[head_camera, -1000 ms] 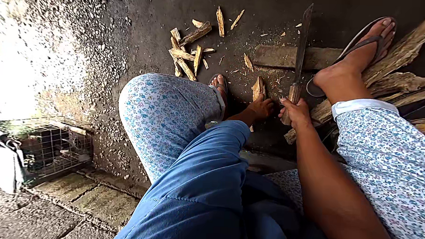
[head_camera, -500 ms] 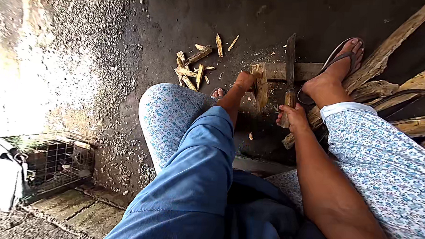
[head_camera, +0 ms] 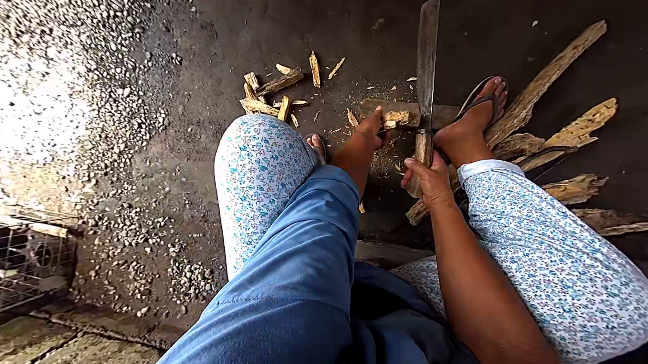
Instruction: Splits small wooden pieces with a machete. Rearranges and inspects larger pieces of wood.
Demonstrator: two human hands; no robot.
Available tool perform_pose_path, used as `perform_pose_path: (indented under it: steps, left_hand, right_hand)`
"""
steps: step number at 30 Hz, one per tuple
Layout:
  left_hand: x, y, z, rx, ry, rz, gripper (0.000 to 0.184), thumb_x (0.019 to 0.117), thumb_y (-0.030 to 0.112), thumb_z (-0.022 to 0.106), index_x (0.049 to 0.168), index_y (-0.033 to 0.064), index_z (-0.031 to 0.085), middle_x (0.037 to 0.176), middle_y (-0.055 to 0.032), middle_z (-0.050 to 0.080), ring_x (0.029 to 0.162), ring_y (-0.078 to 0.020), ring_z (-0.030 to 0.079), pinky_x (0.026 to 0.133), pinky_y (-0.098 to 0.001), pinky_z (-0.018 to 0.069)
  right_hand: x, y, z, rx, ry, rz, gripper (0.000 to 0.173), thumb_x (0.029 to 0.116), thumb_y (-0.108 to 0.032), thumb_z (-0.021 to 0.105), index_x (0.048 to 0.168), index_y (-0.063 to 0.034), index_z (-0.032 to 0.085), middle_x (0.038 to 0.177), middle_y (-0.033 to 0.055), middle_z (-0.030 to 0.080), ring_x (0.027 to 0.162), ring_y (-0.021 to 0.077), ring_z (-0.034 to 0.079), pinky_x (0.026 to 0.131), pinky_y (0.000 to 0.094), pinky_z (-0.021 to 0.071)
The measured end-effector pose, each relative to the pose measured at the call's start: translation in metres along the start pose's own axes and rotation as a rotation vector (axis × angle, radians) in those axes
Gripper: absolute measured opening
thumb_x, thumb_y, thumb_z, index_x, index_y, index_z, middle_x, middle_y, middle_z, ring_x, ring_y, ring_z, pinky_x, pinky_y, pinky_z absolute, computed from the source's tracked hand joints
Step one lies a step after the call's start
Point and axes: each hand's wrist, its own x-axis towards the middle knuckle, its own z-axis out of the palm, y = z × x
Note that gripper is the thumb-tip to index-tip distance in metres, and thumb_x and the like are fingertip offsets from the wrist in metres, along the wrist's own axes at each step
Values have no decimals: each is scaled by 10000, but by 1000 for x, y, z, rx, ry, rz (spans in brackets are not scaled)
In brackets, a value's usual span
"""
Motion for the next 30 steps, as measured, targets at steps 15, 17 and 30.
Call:
perform_pose_path:
  steps: [15, 17, 30]
  left_hand:
    - [-11, 20, 4, 695, -63, 1033, 290, 1038, 183, 587, 1258, 34, 702, 1250, -144, 696, 1105, -245, 671, 1005, -454, 520]
    - [-16, 25, 7, 735, -62, 1045, 285, 1011, 218, 670, 1215, 25, 714, 1176, -130, 727, 1062, -209, 699, 997, -412, 543]
    - [-27, 31, 20, 730, 203, 1029, 176, 969, 147, 695, 1068, 1, 694, 1037, -139, 715, 990, -216, 693, 932, -395, 553]
  right_hand:
    - [12, -1, 10, -210, 35, 5, 418, 989, -201, 687, 1329, -88, 472, 756, 56, 599, 543, 162, 616, 540, 348, 586]
    - [12, -2, 12, -232, 32, 5, 437, 983, -197, 691, 1342, -81, 471, 788, 74, 603, 562, 171, 619, 553, 363, 584]
    - [13, -13, 9, -255, 155, -217, 445, 882, -200, 722, 1242, -3, 549, 887, 132, 671, 642, 224, 690, 626, 431, 622]
